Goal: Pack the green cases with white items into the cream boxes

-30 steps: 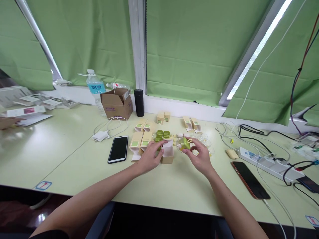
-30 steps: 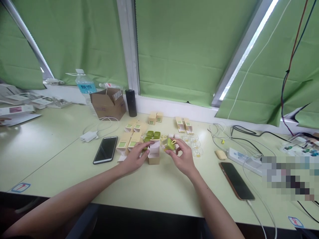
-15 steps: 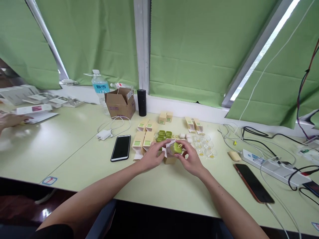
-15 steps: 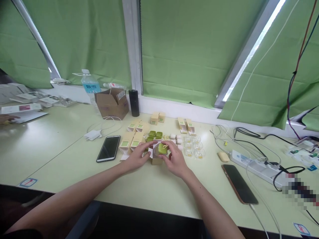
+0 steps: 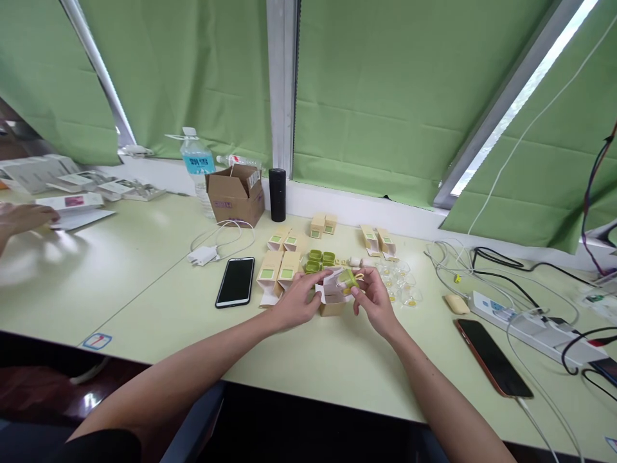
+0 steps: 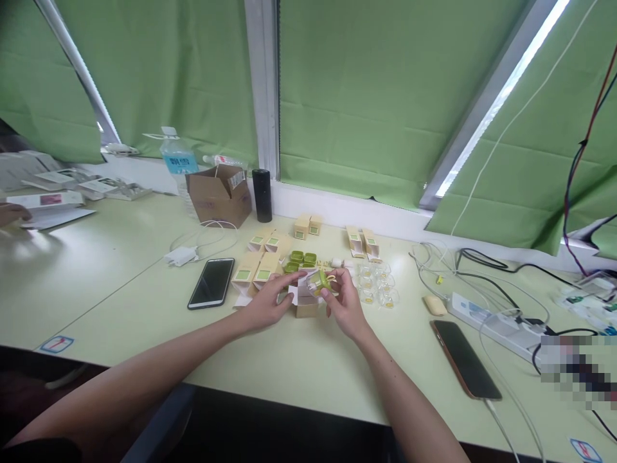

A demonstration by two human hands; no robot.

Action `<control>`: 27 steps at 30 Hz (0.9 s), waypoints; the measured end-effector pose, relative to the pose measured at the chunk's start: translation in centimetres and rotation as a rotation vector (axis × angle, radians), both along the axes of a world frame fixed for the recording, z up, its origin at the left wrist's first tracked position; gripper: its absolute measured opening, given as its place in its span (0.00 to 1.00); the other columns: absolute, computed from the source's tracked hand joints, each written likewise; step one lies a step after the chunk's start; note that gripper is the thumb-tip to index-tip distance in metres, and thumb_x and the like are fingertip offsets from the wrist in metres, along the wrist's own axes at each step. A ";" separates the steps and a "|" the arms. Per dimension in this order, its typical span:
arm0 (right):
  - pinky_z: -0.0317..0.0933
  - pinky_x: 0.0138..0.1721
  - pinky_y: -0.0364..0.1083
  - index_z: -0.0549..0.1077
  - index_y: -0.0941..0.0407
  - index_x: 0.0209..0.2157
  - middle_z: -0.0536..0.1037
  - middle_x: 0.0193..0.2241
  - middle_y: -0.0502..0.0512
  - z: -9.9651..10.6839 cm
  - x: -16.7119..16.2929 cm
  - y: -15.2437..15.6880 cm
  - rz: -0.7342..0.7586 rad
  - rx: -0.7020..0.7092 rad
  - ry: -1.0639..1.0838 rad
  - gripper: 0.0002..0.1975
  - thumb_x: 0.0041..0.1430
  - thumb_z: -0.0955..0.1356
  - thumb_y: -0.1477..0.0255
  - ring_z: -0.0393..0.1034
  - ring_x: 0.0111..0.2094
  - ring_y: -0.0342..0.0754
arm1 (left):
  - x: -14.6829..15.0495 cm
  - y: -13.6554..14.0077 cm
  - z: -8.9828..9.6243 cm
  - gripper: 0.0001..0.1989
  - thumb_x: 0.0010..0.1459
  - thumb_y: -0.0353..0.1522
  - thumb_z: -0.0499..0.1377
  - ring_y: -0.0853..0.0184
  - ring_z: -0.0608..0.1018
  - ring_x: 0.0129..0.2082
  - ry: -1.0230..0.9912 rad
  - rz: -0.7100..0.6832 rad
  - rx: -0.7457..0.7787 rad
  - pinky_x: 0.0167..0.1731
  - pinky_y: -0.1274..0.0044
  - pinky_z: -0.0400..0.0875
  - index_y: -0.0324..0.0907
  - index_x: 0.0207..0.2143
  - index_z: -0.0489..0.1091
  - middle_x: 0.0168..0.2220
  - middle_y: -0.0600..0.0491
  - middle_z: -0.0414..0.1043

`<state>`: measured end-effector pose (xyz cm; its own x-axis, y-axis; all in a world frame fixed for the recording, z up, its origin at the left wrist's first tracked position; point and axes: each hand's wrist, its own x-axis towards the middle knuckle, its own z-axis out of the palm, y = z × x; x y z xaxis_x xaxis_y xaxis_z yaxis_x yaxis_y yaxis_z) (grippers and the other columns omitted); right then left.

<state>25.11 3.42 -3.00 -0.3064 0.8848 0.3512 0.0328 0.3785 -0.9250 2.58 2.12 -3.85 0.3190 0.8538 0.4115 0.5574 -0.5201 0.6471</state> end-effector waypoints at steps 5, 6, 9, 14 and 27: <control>0.66 0.18 0.39 0.63 0.49 0.46 0.72 0.44 0.54 -0.2 -0.4 -0.2 -0.028 0.000 0.032 0.15 0.67 0.68 0.55 0.72 0.38 0.47 | 0.1 -0.1 0.2 0.29 0.62 0.28 0.51 0.57 0.76 0.56 0.014 0.000 0.007 0.61 0.62 0.67 0.45 0.66 0.64 0.61 0.49 0.74; 0.66 0.18 0.40 0.63 0.50 0.44 0.72 0.44 0.54 -0.3 -0.5 -0.2 -0.051 0.007 0.027 0.15 0.68 0.67 0.55 0.71 0.35 0.46 | 0.1 -0.2 0.2 0.29 0.62 0.28 0.51 0.57 0.76 0.56 0.017 0.002 0.003 0.60 0.62 0.68 0.45 0.66 0.64 0.61 0.49 0.74; 0.67 0.18 0.42 0.65 0.51 0.40 0.74 0.45 0.55 -0.6 -0.7 -0.3 -0.126 0.043 -0.015 0.15 0.69 0.64 0.54 0.69 0.30 0.44 | 0.1 -0.2 0.2 0.29 0.63 0.28 0.51 0.57 0.76 0.56 0.019 0.003 0.002 0.60 0.62 0.68 0.45 0.66 0.64 0.61 0.48 0.74; 0.71 0.26 0.45 0.65 0.51 0.38 0.80 0.45 0.58 -0.7 -0.9 -0.5 -0.214 0.185 -0.172 0.13 0.71 0.63 0.56 0.76 0.36 0.49 | 0.1 -0.3 0.3 0.29 0.62 0.27 0.52 0.57 0.77 0.56 0.010 -0.008 0.020 0.62 0.62 0.66 0.45 0.66 0.64 0.61 0.48 0.74; 0.72 0.36 0.49 0.76 0.51 0.40 0.78 0.47 0.60 -0.5 -1.0 -0.7 -0.327 0.573 -0.473 0.10 0.71 0.62 0.70 0.76 0.45 0.53 | 0.2 -0.4 0.5 0.28 0.63 0.27 0.52 0.58 0.77 0.56 0.006 -0.013 0.022 0.62 0.61 0.67 0.44 0.66 0.64 0.61 0.48 0.74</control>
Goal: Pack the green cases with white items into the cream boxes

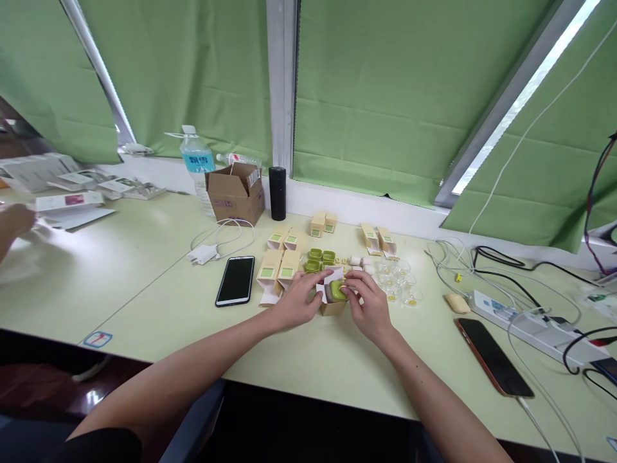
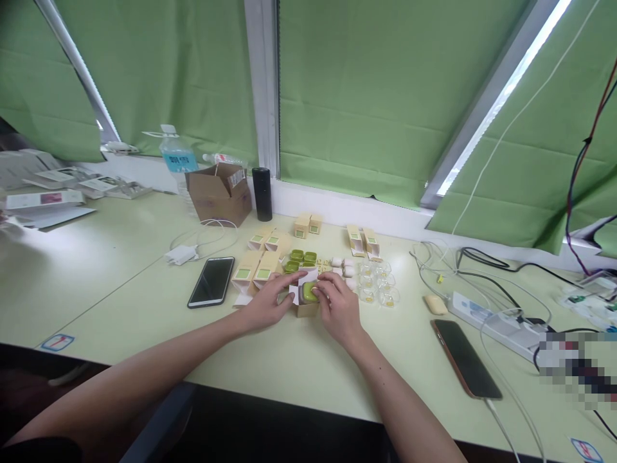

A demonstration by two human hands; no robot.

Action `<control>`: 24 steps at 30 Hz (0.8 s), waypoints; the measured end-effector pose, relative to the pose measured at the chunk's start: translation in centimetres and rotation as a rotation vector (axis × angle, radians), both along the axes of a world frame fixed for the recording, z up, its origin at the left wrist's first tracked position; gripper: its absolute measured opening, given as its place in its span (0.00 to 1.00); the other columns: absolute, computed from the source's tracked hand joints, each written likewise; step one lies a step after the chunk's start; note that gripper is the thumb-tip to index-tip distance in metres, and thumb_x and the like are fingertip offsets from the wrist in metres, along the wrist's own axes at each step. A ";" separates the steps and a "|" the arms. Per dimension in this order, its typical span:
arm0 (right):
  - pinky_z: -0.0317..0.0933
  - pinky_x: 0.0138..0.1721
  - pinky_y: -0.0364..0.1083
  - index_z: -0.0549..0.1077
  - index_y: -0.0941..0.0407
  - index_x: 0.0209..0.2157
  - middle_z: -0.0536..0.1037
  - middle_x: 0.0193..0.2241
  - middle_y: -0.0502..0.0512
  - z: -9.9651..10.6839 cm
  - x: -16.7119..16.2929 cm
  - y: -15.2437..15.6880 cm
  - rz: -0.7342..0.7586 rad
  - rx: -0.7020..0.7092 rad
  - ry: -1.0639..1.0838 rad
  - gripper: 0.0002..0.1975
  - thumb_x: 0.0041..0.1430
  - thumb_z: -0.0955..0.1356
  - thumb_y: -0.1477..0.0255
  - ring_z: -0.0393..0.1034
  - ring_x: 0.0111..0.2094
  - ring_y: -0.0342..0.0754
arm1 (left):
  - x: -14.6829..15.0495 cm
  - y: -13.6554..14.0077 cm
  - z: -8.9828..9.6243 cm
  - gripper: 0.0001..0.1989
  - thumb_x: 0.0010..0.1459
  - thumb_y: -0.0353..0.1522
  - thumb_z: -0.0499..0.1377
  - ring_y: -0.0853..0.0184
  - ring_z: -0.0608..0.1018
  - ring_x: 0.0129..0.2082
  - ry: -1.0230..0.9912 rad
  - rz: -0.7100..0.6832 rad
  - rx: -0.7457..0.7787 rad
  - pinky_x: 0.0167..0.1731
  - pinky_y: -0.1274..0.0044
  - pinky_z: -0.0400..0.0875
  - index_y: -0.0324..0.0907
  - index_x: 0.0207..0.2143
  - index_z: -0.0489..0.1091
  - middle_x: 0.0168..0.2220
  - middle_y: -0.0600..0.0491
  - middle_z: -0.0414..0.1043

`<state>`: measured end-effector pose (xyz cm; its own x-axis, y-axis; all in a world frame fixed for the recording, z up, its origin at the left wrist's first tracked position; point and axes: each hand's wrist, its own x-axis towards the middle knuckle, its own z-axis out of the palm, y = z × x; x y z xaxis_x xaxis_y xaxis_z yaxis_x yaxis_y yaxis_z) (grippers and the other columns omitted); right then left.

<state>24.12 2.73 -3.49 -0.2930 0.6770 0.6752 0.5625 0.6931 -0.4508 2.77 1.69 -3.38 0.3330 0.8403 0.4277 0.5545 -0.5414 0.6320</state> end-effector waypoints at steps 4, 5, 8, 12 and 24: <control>0.71 0.35 0.50 0.79 0.51 0.38 0.75 0.47 0.60 -0.1 -0.3 0.0 -0.035 -0.013 -0.070 0.11 0.70 0.63 0.70 0.74 0.42 0.53 | 0.1 0.1 -0.1 0.28 0.63 0.27 0.52 0.58 0.77 0.55 0.001 0.003 0.001 0.62 0.61 0.67 0.45 0.66 0.65 0.61 0.48 0.74; 0.71 0.36 0.51 0.80 0.51 0.38 0.74 0.47 0.61 -0.2 -0.4 0.1 -0.039 -0.013 -0.089 0.12 0.69 0.64 0.71 0.73 0.44 0.54 | 0.1 0.1 -0.1 0.28 0.63 0.27 0.52 0.58 0.77 0.55 0.003 0.004 0.001 0.62 0.61 0.67 0.46 0.65 0.65 0.61 0.48 0.74; 0.71 0.42 0.55 0.82 0.51 0.35 0.73 0.46 0.61 -0.3 -0.5 0.3 -0.033 -0.001 -0.106 0.11 0.66 0.66 0.73 0.69 0.49 0.58 | 0.1 0.1 -0.1 0.28 0.63 0.27 0.52 0.58 0.77 0.54 0.009 0.003 -0.001 0.62 0.62 0.66 0.46 0.65 0.65 0.61 0.48 0.74; 0.70 0.48 0.60 0.83 0.49 0.33 0.72 0.44 0.59 -0.3 -0.6 0.5 -0.034 -0.032 -0.068 0.11 0.64 0.68 0.73 0.67 0.50 0.59 | 0.1 0.1 -0.1 0.28 0.63 0.28 0.52 0.58 0.77 0.54 0.008 0.006 0.003 0.61 0.62 0.67 0.45 0.65 0.65 0.60 0.48 0.75; 0.69 0.52 0.64 0.84 0.47 0.34 0.73 0.44 0.58 0.0 -0.9 0.5 -0.047 -0.144 -0.049 0.09 0.62 0.70 0.72 0.65 0.53 0.60 | 0.0 0.3 -0.5 0.27 0.64 0.28 0.51 0.58 0.76 0.56 -0.006 -0.004 -0.019 0.62 0.63 0.66 0.45 0.65 0.65 0.61 0.49 0.74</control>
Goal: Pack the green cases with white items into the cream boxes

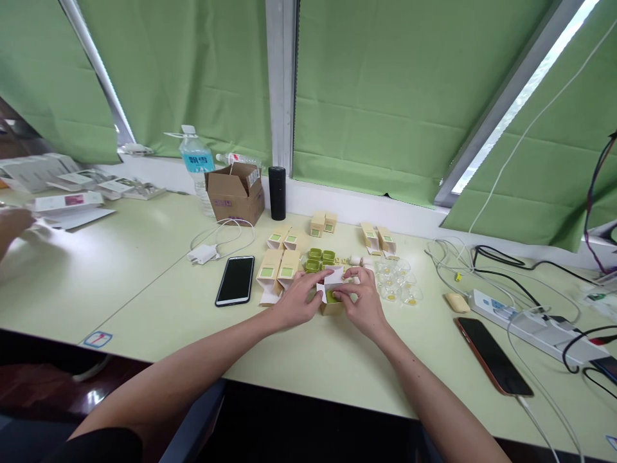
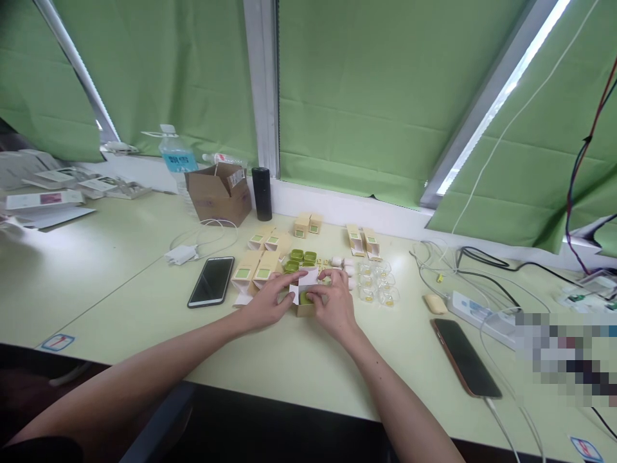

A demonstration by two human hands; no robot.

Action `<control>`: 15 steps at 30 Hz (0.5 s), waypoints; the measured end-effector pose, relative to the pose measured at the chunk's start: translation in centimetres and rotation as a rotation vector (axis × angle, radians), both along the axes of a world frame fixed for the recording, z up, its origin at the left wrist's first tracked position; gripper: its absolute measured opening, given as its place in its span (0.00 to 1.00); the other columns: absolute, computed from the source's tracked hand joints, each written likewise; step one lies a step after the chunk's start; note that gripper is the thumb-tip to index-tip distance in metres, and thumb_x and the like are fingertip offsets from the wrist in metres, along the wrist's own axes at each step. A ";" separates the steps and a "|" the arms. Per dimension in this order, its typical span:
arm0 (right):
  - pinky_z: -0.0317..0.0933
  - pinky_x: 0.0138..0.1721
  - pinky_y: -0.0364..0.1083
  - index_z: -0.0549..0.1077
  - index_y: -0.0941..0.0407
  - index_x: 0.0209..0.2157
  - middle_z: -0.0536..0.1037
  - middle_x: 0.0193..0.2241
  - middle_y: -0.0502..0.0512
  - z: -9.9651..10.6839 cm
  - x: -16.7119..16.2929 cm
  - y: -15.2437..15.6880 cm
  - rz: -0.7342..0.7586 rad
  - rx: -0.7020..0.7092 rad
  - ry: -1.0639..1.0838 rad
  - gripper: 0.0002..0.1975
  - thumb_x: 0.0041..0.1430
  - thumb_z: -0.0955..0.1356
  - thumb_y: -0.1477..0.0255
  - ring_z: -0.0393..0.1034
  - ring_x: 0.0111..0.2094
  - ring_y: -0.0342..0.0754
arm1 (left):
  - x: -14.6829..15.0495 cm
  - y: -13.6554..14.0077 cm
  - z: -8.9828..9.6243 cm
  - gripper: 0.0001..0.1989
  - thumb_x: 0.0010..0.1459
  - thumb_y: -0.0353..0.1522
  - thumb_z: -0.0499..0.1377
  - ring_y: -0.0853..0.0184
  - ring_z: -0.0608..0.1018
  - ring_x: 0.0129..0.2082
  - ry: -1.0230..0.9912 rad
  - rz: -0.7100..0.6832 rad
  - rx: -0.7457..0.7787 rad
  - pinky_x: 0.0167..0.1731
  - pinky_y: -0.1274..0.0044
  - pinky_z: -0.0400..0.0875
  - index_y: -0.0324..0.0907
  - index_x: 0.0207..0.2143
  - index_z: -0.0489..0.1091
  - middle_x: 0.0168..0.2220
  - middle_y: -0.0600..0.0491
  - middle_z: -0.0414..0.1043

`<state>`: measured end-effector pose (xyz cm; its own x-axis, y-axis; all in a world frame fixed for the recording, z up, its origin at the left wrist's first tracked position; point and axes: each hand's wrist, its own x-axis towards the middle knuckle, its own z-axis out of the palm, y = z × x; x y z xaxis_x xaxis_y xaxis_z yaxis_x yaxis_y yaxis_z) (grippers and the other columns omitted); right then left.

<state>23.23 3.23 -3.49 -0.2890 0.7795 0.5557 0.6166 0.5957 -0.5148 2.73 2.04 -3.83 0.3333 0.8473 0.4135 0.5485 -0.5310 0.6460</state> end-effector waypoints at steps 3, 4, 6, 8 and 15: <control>0.71 0.49 0.60 0.83 0.49 0.38 0.73 0.45 0.59 0.1 0.1 -0.2 0.010 0.005 0.121 0.08 0.63 0.69 0.71 0.67 0.52 0.58 | -0.1 0.0 0.1 0.26 0.66 0.29 0.50 0.59 0.76 0.56 -0.012 -0.002 -0.023 0.62 0.63 0.65 0.46 0.65 0.65 0.62 0.49 0.73; 0.72 0.46 0.57 0.82 0.50 0.39 0.74 0.44 0.59 0.2 0.2 -0.2 0.007 0.009 0.184 0.07 0.63 0.69 0.70 0.67 0.51 0.58 | -0.1 0.0 0.2 0.25 0.66 0.29 0.50 0.59 0.76 0.56 -0.016 -0.009 -0.028 0.62 0.64 0.65 0.46 0.65 0.65 0.62 0.49 0.73; 0.73 0.38 0.52 0.80 0.51 0.39 0.75 0.43 0.59 0.5 0.5 -0.3 -0.006 0.016 0.308 0.07 0.64 0.68 0.69 0.70 0.48 0.56 | -0.1 0.0 0.2 0.24 0.69 0.30 0.49 0.59 0.75 0.57 -0.020 -0.025 -0.031 0.61 0.64 0.66 0.46 0.65 0.64 0.62 0.49 0.73; 0.70 0.34 0.48 0.78 0.52 0.38 0.76 0.39 0.58 0.6 0.8 -0.3 -0.017 0.022 0.387 0.06 0.65 0.67 0.68 0.72 0.43 0.53 | -0.1 0.1 0.2 0.22 0.71 0.32 0.48 0.58 0.75 0.57 -0.018 -0.034 -0.020 0.60 0.64 0.66 0.46 0.65 0.64 0.61 0.48 0.74; 0.60 0.27 0.45 0.75 0.54 0.30 0.77 0.28 0.53 -0.1 1.6 -0.1 -0.007 0.051 0.418 0.11 0.67 0.67 0.67 0.69 0.29 0.47 | -0.5 0.4 0.1 0.10 0.69 0.34 0.54 0.57 0.74 0.56 -0.099 0.015 0.264 0.58 0.61 0.67 0.44 0.50 0.70 0.53 0.46 0.76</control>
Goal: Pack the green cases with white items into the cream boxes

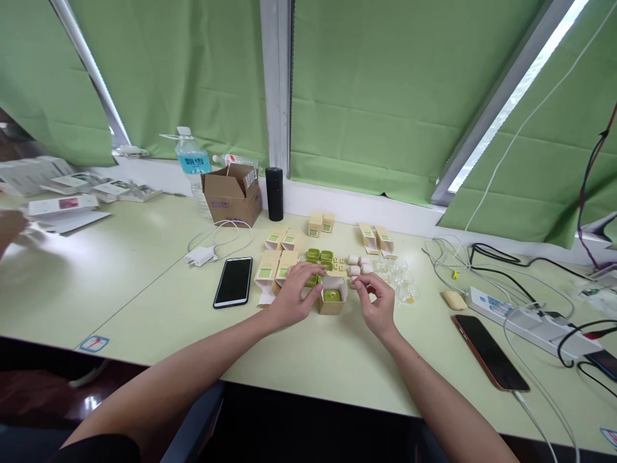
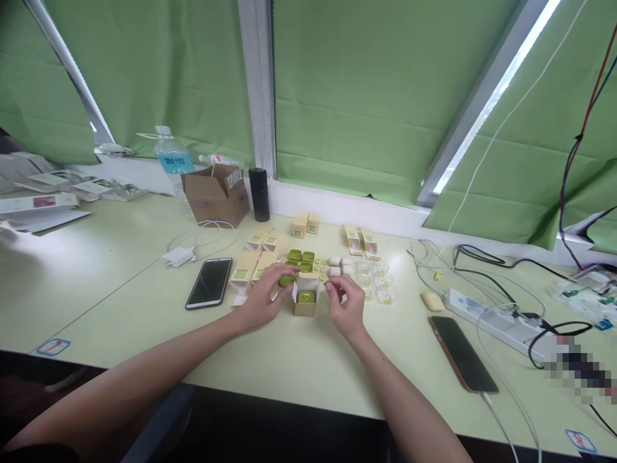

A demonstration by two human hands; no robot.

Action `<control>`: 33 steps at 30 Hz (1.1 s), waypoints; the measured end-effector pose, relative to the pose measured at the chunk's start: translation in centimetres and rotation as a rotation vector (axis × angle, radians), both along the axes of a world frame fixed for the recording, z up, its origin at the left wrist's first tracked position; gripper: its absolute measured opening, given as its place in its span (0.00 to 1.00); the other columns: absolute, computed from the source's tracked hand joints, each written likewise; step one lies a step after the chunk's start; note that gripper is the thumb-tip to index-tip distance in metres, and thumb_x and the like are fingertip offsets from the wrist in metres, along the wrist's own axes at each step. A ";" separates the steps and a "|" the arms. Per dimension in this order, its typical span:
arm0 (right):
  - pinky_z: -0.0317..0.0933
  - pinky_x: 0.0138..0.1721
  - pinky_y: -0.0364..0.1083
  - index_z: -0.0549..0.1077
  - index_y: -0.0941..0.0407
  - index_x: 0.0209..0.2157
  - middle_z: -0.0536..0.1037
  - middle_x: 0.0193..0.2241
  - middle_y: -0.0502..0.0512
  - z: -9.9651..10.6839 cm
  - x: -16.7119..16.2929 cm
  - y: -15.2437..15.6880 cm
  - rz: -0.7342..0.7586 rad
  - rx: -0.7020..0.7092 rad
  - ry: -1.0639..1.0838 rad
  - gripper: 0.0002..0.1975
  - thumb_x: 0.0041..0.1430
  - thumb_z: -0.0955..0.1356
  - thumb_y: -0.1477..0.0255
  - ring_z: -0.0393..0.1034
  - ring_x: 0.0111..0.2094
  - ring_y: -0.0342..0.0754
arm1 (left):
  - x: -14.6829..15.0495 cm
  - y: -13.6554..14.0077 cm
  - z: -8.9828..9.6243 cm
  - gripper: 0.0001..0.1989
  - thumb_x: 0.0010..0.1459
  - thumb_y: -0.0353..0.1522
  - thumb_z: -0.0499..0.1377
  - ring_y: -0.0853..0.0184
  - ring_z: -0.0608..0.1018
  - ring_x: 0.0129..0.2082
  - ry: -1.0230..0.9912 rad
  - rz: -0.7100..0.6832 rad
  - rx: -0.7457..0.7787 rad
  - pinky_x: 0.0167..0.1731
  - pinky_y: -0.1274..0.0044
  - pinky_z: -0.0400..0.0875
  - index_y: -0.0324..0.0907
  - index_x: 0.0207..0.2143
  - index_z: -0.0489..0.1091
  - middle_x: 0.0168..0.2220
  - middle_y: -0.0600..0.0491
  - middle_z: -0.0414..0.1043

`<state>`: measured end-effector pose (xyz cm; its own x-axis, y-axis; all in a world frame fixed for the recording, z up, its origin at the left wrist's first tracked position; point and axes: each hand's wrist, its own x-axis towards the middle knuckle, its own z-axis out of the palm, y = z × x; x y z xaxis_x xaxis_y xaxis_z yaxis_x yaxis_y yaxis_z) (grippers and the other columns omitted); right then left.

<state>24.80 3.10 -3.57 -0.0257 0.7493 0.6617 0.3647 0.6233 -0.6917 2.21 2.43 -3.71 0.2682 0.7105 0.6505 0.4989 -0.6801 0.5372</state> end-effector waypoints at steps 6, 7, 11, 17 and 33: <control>0.53 0.24 0.45 0.75 0.55 0.25 0.70 0.20 0.50 -0.1 0.0 -0.1 0.029 0.071 -0.057 0.15 0.67 0.67 0.68 0.61 0.23 0.44 | -0.4 -0.2 0.1 0.10 0.61 0.24 0.57 0.54 0.69 0.56 0.052 0.063 0.250 0.57 0.57 0.67 0.44 0.39 0.75 0.50 0.46 0.74; 0.53 0.24 0.44 0.76 0.55 0.25 0.69 0.19 0.49 -0.1 0.0 -0.1 0.033 0.080 -0.063 0.15 0.66 0.67 0.69 0.60 0.22 0.44 | -0.3 -0.2 0.0 0.12 0.60 0.22 0.57 0.54 0.68 0.57 0.078 0.052 0.261 0.57 0.56 0.66 0.45 0.40 0.76 0.51 0.46 0.74; 0.54 0.25 0.44 0.78 0.55 0.26 0.70 0.20 0.50 -0.2 0.0 -0.1 0.058 0.098 -0.088 0.14 0.66 0.67 0.70 0.61 0.22 0.43 | 0.0 -0.5 -0.5 0.19 0.58 0.20 0.57 0.52 0.66 0.60 0.172 0.021 0.270 0.58 0.54 0.66 0.47 0.45 0.79 0.55 0.47 0.72; 0.54 0.24 0.44 0.78 0.55 0.26 0.70 0.19 0.49 -0.6 -0.3 -0.2 0.102 0.089 -0.185 0.14 0.65 0.67 0.71 0.60 0.21 0.43 | 0.1 -0.5 -1.0 0.20 0.58 0.20 0.58 0.50 0.63 0.62 0.231 0.017 0.220 0.59 0.51 0.65 0.48 0.46 0.81 0.57 0.46 0.70; 0.50 0.24 0.43 0.77 0.56 0.30 0.69 0.17 0.47 -0.6 -0.3 -0.5 0.094 0.329 -0.455 0.10 0.63 0.65 0.77 0.59 0.19 0.41 | 0.1 -0.5 -0.8 0.16 0.61 0.22 0.59 0.51 0.64 0.62 0.212 0.011 0.241 0.59 0.53 0.65 0.47 0.45 0.79 0.57 0.46 0.72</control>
<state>24.54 2.58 -4.22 -0.4191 0.4863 0.7667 0.5134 0.8234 -0.2416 2.31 1.94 -4.55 0.4094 0.5462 0.7308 0.5904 -0.7693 0.2441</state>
